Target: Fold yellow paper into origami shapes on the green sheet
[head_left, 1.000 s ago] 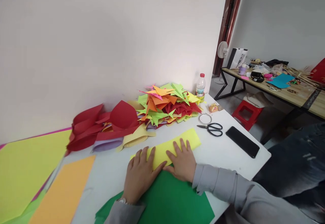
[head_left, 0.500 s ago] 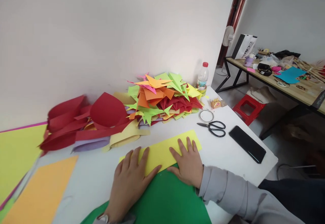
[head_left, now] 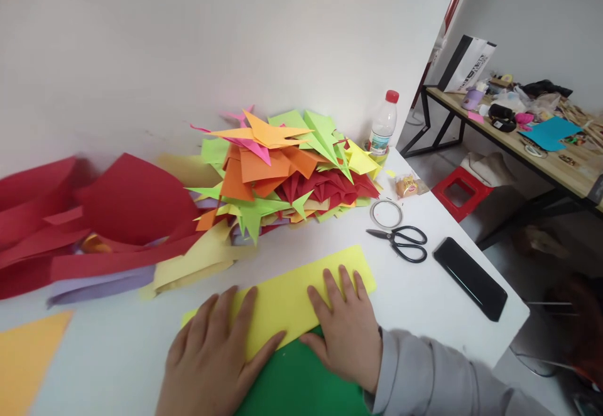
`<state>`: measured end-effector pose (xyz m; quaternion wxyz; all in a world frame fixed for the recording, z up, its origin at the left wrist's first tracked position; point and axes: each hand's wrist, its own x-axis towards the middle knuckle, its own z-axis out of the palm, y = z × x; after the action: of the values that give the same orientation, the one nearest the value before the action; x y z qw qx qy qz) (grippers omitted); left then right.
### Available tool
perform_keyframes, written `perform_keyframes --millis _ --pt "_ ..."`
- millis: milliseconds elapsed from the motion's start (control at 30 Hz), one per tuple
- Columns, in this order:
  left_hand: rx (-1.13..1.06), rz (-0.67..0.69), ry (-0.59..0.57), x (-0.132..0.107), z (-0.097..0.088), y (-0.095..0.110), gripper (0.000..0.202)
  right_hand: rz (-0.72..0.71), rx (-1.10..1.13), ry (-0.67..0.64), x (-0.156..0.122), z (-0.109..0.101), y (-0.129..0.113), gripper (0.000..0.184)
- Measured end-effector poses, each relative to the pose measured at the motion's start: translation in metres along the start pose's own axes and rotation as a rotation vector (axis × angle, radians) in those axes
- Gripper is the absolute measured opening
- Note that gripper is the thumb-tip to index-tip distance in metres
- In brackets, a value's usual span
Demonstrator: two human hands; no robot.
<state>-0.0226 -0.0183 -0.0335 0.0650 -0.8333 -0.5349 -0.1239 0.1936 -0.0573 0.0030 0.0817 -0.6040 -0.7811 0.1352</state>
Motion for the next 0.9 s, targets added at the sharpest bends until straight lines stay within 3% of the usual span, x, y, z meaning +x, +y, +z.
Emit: perform_keyframes --millis 167,333,900 --pt "-0.040 -0.032 -0.017 0.0010 -0.0043 0.0022 0.077 0.009 -0.006 -0.016 0.0006 -0.0003 -0.0012 0.065" --pt "-0.025 -0.061 -0.111 0.0034 -0.0096 0.0051 0.073 0.004 -0.031 -0.031 0.0011 -0.0031 -0.0014 0.065" --pt "-0.065 -0.079 -0.087 -0.0034 -0.0020 0.0024 0.078 -0.008 -0.069 -0.028 0.0015 -0.0040 -0.0009 0.064"
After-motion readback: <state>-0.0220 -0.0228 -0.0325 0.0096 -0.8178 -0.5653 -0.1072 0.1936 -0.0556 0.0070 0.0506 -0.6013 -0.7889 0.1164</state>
